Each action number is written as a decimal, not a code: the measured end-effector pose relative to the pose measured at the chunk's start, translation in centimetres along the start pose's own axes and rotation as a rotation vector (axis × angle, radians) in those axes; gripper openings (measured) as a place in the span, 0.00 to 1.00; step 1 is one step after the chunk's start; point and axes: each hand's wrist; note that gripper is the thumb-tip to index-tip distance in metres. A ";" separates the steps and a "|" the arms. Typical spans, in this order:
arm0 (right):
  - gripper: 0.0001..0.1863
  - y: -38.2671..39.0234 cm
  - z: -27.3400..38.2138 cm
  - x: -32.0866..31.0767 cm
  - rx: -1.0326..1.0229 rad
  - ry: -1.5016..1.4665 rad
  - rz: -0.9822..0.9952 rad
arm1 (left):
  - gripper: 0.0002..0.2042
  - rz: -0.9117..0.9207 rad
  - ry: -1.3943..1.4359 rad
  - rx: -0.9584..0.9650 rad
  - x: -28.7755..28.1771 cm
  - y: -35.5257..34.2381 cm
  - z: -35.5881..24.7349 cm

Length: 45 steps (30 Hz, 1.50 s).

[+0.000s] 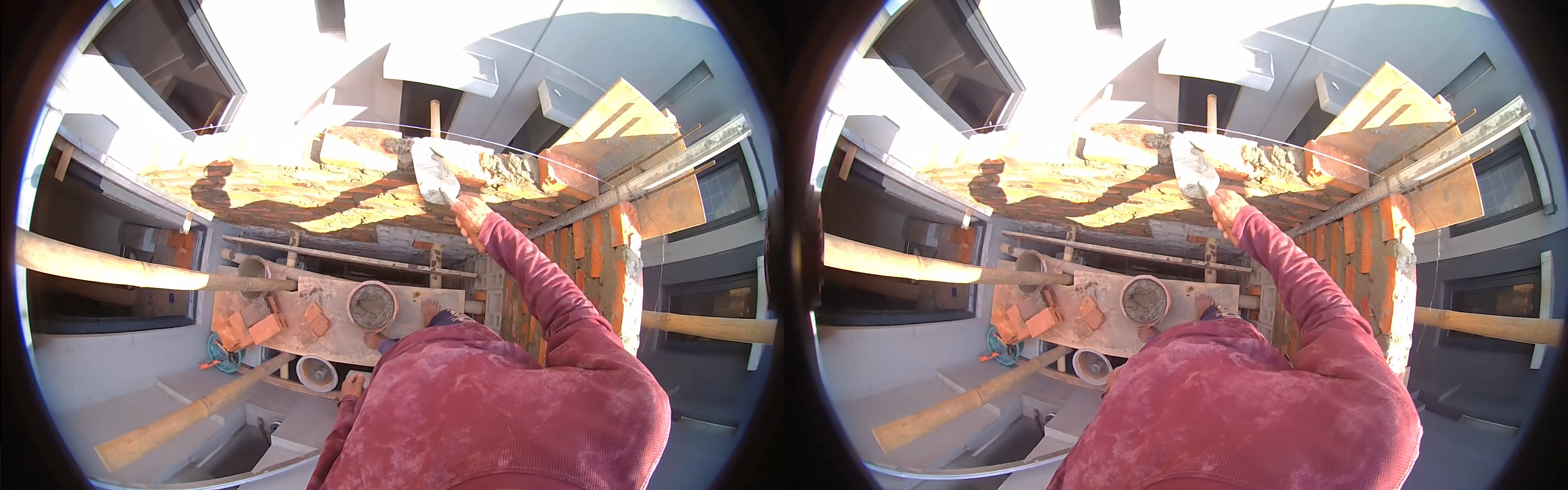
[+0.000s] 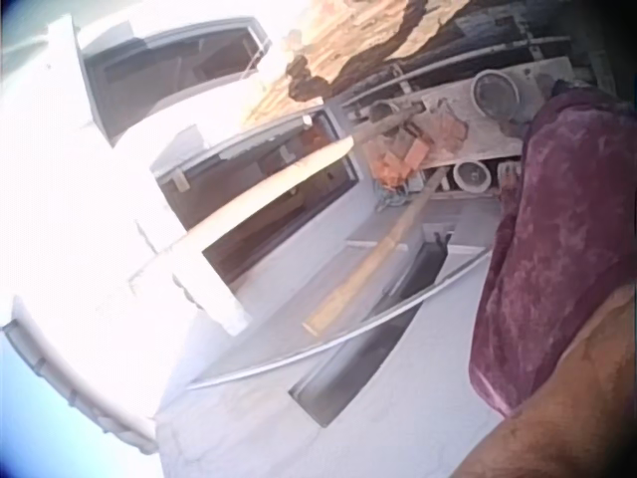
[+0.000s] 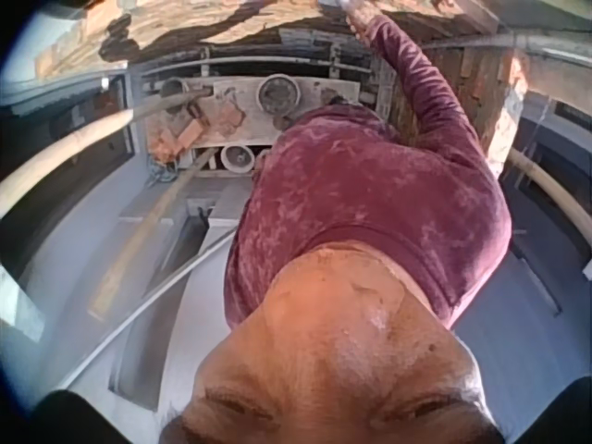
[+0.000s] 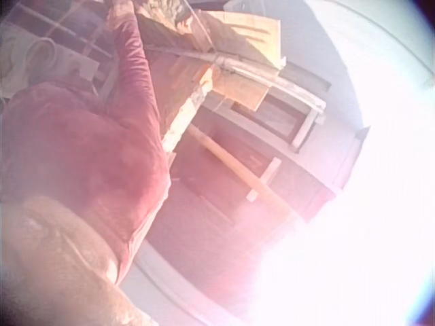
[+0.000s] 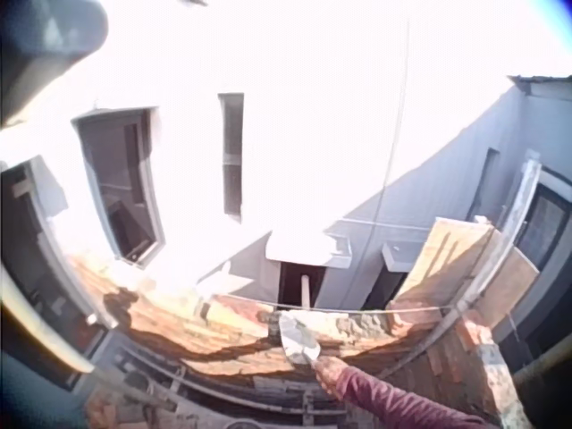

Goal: The person scoops mortar from a bucket using a trowel and spreads it onto a brick wall. They then pick up a brick, apply mortar to its side, and place it onto the wall, tapping it into position and scraping away excess mortar.

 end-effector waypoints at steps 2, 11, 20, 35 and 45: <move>0.19 -1.1 1.4 0.1 0.000 0.038 -0.013 | 0.21 -0.031 0.037 0.037 -0.4 0.4 -1.4; 0.22 0.2 4.2 -3.4 -0.403 0.673 0.027 | 0.21 -0.122 0.047 0.131 0.2 -0.3 -3.5; 0.21 -1.8 2.1 -3.9 -0.144 0.667 0.163 | 0.23 -0.116 0.118 0.072 2.1 -2.0 -0.6; 0.19 4.4 -6.9 3.7 -0.140 0.935 0.313 | 0.56 0.422 -0.025 -0.423 10.0 2.4 -1.2; 0.14 -21.4 -27.7 42.5 -0.206 1.466 0.639 | 0.34 -0.095 -0.155 -0.357 13.2 -2.3 1.0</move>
Point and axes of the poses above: each hand's wrist, its own y-axis away from the middle knuckle, its own x-axis out of the palm, z = x × y, and after that the axes turned 7 degrees about y, right-handed
